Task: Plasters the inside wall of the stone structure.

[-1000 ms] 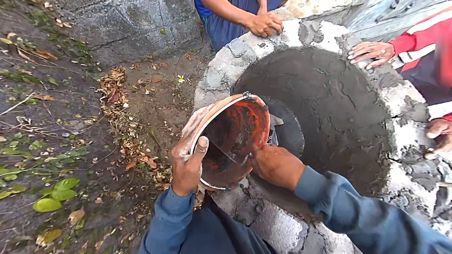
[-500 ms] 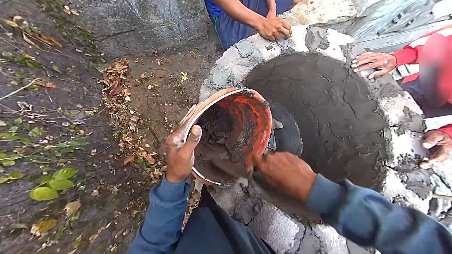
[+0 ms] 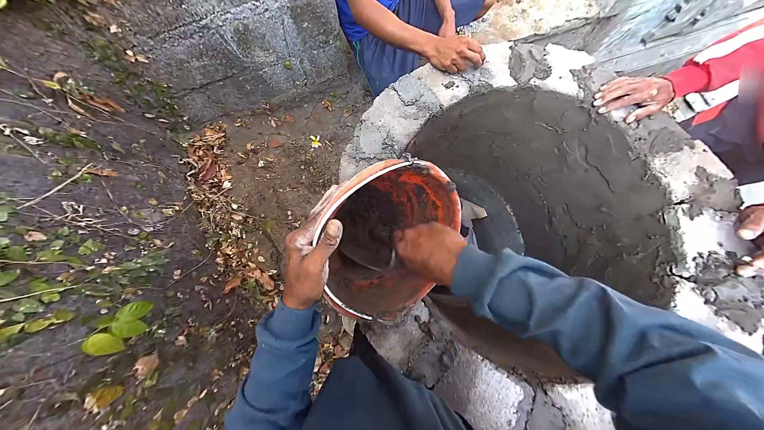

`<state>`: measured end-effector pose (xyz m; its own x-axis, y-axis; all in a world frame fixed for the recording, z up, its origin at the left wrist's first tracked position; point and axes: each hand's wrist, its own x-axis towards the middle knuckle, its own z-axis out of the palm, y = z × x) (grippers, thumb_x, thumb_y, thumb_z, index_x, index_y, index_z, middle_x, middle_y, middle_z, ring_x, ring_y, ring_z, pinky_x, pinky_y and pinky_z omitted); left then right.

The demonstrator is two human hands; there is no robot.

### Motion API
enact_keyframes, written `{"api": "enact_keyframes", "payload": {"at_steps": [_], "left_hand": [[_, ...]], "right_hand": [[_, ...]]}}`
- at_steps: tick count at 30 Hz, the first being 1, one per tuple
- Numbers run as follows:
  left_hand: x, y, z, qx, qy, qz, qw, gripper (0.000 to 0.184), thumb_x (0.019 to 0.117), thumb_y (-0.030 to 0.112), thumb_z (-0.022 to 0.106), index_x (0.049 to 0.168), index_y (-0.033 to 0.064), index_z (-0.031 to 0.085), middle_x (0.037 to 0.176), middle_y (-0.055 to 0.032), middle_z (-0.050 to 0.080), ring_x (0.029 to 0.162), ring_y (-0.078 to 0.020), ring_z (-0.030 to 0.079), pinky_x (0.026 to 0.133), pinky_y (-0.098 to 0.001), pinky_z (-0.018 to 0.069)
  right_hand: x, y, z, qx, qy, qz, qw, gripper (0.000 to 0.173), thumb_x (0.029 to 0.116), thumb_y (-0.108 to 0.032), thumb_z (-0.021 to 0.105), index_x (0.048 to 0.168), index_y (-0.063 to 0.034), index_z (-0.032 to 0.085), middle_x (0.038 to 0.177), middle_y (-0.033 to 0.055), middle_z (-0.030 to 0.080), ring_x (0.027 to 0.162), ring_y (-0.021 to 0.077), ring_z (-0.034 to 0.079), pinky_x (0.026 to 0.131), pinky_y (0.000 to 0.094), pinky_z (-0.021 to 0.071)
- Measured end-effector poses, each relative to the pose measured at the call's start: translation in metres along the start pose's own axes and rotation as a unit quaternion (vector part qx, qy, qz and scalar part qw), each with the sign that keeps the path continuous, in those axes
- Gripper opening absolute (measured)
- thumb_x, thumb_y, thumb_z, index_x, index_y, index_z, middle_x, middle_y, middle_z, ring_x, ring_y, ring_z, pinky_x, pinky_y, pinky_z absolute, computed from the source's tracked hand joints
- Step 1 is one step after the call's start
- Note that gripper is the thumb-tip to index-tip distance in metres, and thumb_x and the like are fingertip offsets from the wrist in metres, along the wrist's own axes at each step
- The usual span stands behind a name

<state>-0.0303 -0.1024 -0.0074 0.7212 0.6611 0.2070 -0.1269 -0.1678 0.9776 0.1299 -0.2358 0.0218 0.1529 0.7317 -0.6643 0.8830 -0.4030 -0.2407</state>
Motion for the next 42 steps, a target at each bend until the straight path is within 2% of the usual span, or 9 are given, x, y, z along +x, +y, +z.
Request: {"api": "enact_keyframes", "payload": {"at_steps": [4,9,13,17,20,25,31,37,42], "left_hand": [[-0.005,0.003,0.007,0.009,0.04,-0.005,0.999,0.028,0.0993,0.023,0.06,0.116,0.0036,0.072,0.125,-0.0019,0.071,0.123,-0.0094,0.062,0.107,-0.0287,0.0496],[-0.016,0.004,0.016,-0.006,0.034,0.001,0.999,0.032,0.1002,0.027,0.06,0.118,0.0029,0.072,0.131,-0.0049,0.068,0.129,-0.0138,0.059,0.11,-0.032,0.048],[-0.015,0.004,0.02,-0.029,0.06,0.004,0.998,0.024,0.0999,0.023,0.06,0.113,0.0087,0.074,0.127,0.0,0.071,0.124,-0.0101,0.061,0.107,-0.0299,0.0497],[-0.013,0.003,0.024,-0.029,0.072,0.009,0.997,0.024,0.1009,0.021,0.058,0.112,0.0073,0.074,0.127,-0.0009,0.07,0.126,-0.0106,0.06,0.109,-0.031,0.0485],[-0.011,0.004,0.034,-0.018,0.062,0.025,0.998,0.029,0.1014,0.022,0.056,0.113,0.0016,0.073,0.134,-0.0083,0.067,0.135,-0.0173,0.054,0.115,-0.0337,0.0435],[-0.016,0.007,0.049,-0.005,0.048,0.021,0.999,0.034,0.103,0.024,0.055,0.117,-0.0028,0.071,0.135,-0.0102,0.066,0.135,-0.0159,0.054,0.115,-0.0312,0.0426],[-0.012,0.01,0.043,-0.014,0.054,0.015,0.998,0.027,0.1029,0.016,0.051,0.11,-0.001,0.072,0.121,-0.0032,0.072,0.122,-0.009,0.061,0.108,-0.0277,0.0474],[0.007,0.015,0.041,-0.011,0.051,-0.032,0.998,0.034,0.1047,0.015,0.044,0.119,-0.0051,0.067,0.128,-0.0093,0.068,0.127,-0.0138,0.059,0.111,-0.0317,0.0464],[0.035,0.015,0.018,-0.021,0.056,-0.09,0.994,0.032,0.1058,0.015,0.042,0.122,-0.0009,0.065,0.114,-0.0042,0.073,0.11,-0.0108,0.068,0.099,-0.0318,0.0557]], "right_hand": [[-0.019,0.02,0.0,0.018,0.011,0.053,0.998,0.028,0.1055,-0.018,0.054,0.122,0.0031,0.063,0.103,0.0247,0.069,0.099,0.0447,0.069,0.082,0.0614,0.0555],[-0.013,0.049,0.019,0.062,0.06,0.15,0.985,0.032,0.1037,-0.027,0.058,0.119,0.0013,0.065,0.099,0.0243,0.069,0.094,0.0444,0.07,0.078,0.0627,0.0563],[0.001,0.036,0.034,0.089,-0.041,0.101,0.99,0.037,0.1087,-0.028,0.048,0.123,0.0022,0.062,0.112,0.0244,0.067,0.109,0.0416,0.067,0.09,0.0589,0.0539],[0.005,0.023,0.039,0.141,-0.08,0.05,0.985,0.039,0.1095,-0.027,0.047,0.123,0.0073,0.06,0.111,0.0281,0.066,0.109,0.0436,0.066,0.092,0.0598,0.0518],[0.004,0.018,0.049,0.233,-0.086,0.036,0.968,0.037,0.1101,-0.027,0.046,0.114,0.007,0.06,0.1,0.0254,0.064,0.091,0.039,0.067,0.082,0.0557,0.0536],[0.0,0.005,0.064,0.443,-0.097,0.046,0.89,0.031,0.1101,-0.031,0.045,0.101,-0.0038,0.058,0.069,0.007,0.053,0.05,0.017,0.054,0.05,0.0353,0.05],[0.001,-0.006,0.07,0.605,-0.087,0.012,0.792,0.024,0.1106,-0.029,0.047,0.1,-0.008,0.053,0.062,0.001,0.05,0.043,0.0116,0.051,0.042,0.0282,0.0495],[-0.01,0.011,0.072,0.724,-0.09,-0.081,0.679,0.018,0.1112,-0.024,0.046,0.099,-0.0117,0.052,0.058,-0.0041,0.046,0.039,0.0068,0.046,0.038,0.0229,0.0461],[-0.018,0.043,0.062,0.735,-0.072,-0.16,0.655,0.016,0.1098,-0.023,0.048,0.098,-0.0139,0.053,0.058,-0.0056,0.047,0.039,0.0049,0.046,0.037,0.0206,0.045]]}}
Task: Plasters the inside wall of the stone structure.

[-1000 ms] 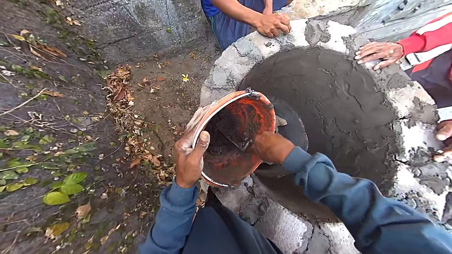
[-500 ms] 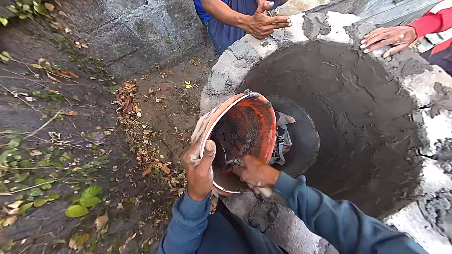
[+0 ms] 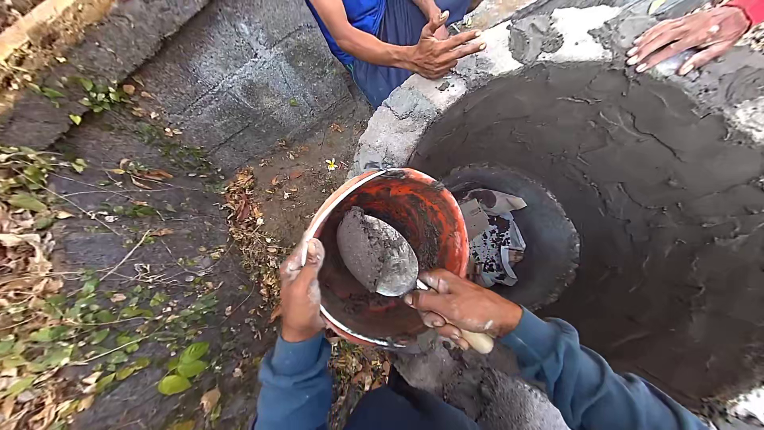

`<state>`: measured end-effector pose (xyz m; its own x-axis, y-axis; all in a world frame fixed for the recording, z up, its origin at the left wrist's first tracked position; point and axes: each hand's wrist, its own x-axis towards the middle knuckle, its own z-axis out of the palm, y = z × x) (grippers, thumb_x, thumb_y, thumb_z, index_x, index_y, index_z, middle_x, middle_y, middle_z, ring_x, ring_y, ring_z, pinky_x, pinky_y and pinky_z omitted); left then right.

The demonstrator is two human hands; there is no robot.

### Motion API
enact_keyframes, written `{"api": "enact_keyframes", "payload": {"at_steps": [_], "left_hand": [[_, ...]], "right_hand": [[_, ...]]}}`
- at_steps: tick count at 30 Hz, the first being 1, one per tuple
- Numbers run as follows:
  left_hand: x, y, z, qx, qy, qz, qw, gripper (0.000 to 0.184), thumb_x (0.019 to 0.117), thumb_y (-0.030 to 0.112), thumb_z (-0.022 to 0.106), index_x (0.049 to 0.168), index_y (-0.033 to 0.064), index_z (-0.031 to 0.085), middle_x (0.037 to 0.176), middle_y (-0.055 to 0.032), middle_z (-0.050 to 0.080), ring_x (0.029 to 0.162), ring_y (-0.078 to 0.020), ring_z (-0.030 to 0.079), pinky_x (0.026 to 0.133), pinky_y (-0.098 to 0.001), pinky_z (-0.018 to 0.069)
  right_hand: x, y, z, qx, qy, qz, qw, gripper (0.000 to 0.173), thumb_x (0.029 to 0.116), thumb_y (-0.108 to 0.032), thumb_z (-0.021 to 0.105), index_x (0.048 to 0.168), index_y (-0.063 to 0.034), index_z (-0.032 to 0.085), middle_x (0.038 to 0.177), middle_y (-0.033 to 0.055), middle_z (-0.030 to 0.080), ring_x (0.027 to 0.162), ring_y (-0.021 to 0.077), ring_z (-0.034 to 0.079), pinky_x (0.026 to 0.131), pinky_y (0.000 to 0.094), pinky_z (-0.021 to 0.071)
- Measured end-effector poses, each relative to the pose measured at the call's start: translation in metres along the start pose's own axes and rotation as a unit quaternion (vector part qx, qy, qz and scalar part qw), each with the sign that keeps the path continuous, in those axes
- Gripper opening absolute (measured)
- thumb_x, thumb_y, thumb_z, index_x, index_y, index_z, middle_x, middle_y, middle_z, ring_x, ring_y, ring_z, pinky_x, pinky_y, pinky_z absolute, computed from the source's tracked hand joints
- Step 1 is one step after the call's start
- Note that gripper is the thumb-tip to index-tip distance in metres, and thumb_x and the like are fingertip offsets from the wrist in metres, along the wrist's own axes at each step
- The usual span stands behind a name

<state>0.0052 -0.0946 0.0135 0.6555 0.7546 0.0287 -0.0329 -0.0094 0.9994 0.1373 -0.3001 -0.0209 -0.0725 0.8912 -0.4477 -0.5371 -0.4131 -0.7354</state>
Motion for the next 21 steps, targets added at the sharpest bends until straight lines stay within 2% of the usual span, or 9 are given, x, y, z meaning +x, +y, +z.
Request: {"api": "enact_keyframes", "payload": {"at_steps": [2,3,5,8,11,15,18,20,21], "left_hand": [[0.016,0.002,-0.014,0.018,0.004,-0.029,0.999,0.029,0.1062,0.016,0.04,0.119,0.0028,0.064,0.104,-0.0016,0.074,0.098,-0.0103,0.071,0.09,-0.0324,0.0602],[0.024,0.0,-0.021,0.034,0.003,-0.038,0.999,0.029,0.1065,0.017,0.041,0.12,0.0033,0.063,0.103,-0.0014,0.074,0.096,-0.0104,0.072,0.089,-0.0329,0.0608],[0.04,-0.004,-0.034,0.075,-0.016,-0.046,0.996,0.031,0.1072,0.019,0.041,0.129,0.0033,0.058,0.11,0.0005,0.073,0.102,-0.0084,0.07,0.093,-0.0308,0.059],[0.056,-0.01,-0.046,0.129,-0.028,-0.043,0.99,0.038,0.1063,0.02,0.046,0.138,0.001,0.051,0.122,0.0024,0.07,0.112,-0.0049,0.066,0.1,-0.0256,0.0546],[0.064,-0.016,-0.054,0.198,-0.014,-0.047,0.979,0.041,0.1056,0.022,0.047,0.139,-0.0014,0.049,0.124,0.004,0.068,0.113,-0.0016,0.065,0.101,-0.0218,0.0528],[0.072,-0.022,-0.056,0.282,0.016,-0.062,0.957,0.037,0.1071,0.018,0.039,0.137,-0.003,0.046,0.116,0.0098,0.067,0.105,0.007,0.064,0.096,-0.015,0.0518],[0.079,-0.024,-0.067,0.309,-0.021,-0.067,0.949,0.044,0.1069,0.018,0.037,0.144,-0.0054,0.038,0.127,0.0054,0.065,0.114,0.0034,0.062,0.104,-0.0189,0.0489],[0.082,-0.024,-0.072,0.328,-0.05,-0.064,0.941,0.048,0.1071,0.018,0.034,0.148,-0.0069,0.032,0.134,0.0037,0.061,0.12,0.0026,0.058,0.108,-0.0199,0.0453],[0.083,-0.026,-0.07,0.332,-0.042,-0.057,0.941,0.043,0.1068,0.017,0.034,0.143,-0.006,0.037,0.128,0.0062,0.065,0.117,0.0029,0.061,0.106,-0.0201,0.0471]], "right_hand": [[-0.014,-0.007,-0.012,-0.009,-0.005,-0.018,1.0,0.015,0.1094,-0.023,0.048,0.098,-0.0146,0.054,0.057,-0.0064,0.047,0.039,0.0039,0.046,0.037,0.02,0.0446],[-0.023,-0.009,-0.021,-0.008,-0.004,-0.027,1.0,0.015,0.1089,-0.023,0.048,0.098,-0.0146,0.054,0.057,-0.0067,0.047,0.039,0.0035,0.046,0.037,0.0196,0.0441],[-0.044,-0.009,-0.04,-0.009,0.008,-0.044,0.999,0.015,0.1079,-0.023,0.048,0.098,-0.0147,0.056,0.056,-0.0081,0.047,0.04,0.0014,0.045,0.038,0.0173,0.0428],[-0.066,0.004,-0.08,-0.024,0.044,-0.095,0.994,0.019,0.1052,-0.02,0.05,0.089,-0.0152,0.057,0.053,-0.0099,0.046,0.039,-0.0018,0.045,0.038,0.0139,0.0405],[-0.07,0.036,-0.127,-0.044,0.11,-0.131,0.984,0.017,0.1012,-0.015,0.054,0.086,-0.0114,0.06,0.05,-0.0054,0.048,0.038,0.0018,0.046,0.038,0.0168,0.0412],[-0.039,0.096,-0.182,-0.059,0.196,-0.096,0.974,0.015,0.1016,-0.01,0.055,0.091,-0.0044,0.063,0.051,0.0003,0.047,0.037,0.0064,0.044,0.037,0.0204,0.039],[0.004,0.157,-0.217,-0.095,0.215,-0.046,0.971,0.017,0.1029,-0.014,0.056,0.095,-0.0012,0.064,0.053,0.0027,0.049,0.039,0.0091,0.047,0.04,0.0239,0.0413],[0.031,0.191,-0.231,-0.096,0.209,0.009,0.973,0.021,0.106,-0.017,0.055,0.103,0.0008,0.064,0.059,0.0043,0.05,0.043,0.0106,0.047,0.044,0.0259,0.0427],[0.044,0.207,-0.238,-0.089,0.202,0.027,0.975,0.023,0.1074,-0.019,0.053,0.106,0.001,0.064,0.061,0.004,0.05,0.044,0.0103,0.046,0.045,0.0257,0.0426]]}}
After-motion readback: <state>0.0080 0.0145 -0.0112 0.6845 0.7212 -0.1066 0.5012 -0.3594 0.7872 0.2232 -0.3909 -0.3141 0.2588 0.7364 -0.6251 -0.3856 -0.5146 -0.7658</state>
